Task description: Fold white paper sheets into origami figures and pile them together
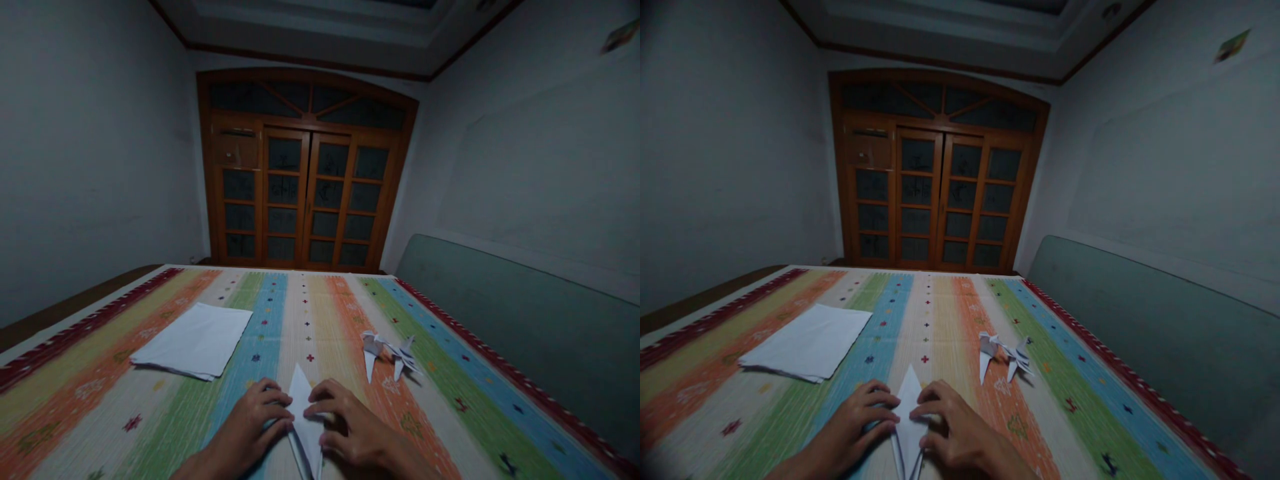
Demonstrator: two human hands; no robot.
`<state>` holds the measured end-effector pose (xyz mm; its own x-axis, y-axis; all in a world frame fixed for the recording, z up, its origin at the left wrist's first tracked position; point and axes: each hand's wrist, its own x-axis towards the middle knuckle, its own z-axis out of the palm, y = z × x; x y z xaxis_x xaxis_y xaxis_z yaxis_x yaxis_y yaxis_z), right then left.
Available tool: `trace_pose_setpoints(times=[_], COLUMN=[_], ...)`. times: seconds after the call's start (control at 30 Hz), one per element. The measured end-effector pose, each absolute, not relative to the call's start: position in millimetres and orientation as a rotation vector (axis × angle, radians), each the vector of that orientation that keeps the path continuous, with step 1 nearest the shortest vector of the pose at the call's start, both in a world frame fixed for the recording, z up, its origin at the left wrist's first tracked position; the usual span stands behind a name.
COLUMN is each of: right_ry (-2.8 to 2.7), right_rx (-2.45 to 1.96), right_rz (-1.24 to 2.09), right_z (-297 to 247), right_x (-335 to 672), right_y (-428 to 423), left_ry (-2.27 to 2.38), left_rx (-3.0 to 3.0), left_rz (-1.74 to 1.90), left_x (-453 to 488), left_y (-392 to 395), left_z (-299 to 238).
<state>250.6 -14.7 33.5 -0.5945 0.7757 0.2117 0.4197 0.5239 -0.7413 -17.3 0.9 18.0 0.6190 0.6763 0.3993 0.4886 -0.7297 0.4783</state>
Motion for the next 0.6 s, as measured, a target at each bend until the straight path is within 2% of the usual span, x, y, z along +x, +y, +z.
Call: trace_pose_setpoints(times=[0.13, 0.33, 0.47, 0.6], right_ry=[-2.201, -2.094, -1.948, -1.934], right_rx=[-0.979, -1.179, -1.259, -1.213], right_rz=[0.888, 0.697, 0.709, 0.684], right_z=[32.2, 14.1, -2.0, -7.4], right_x=[246.5, 235.8, 233.6, 231.4], right_y=[-10.8, -9.5, -8.3, -8.3], left_ry=[0.96, 1.111, 1.064, 0.977], left_rx=[2.515, 2.378, 2.356, 2.524], left_rz=[0.823, 0.875, 0.943, 0.83], left_x=[-11.0, -10.7, -10.8, -8.6], left_y=[-0.7, -1.4, -1.2, -3.3], left_z=[24.2, 12.6, 7.8, 16.7])
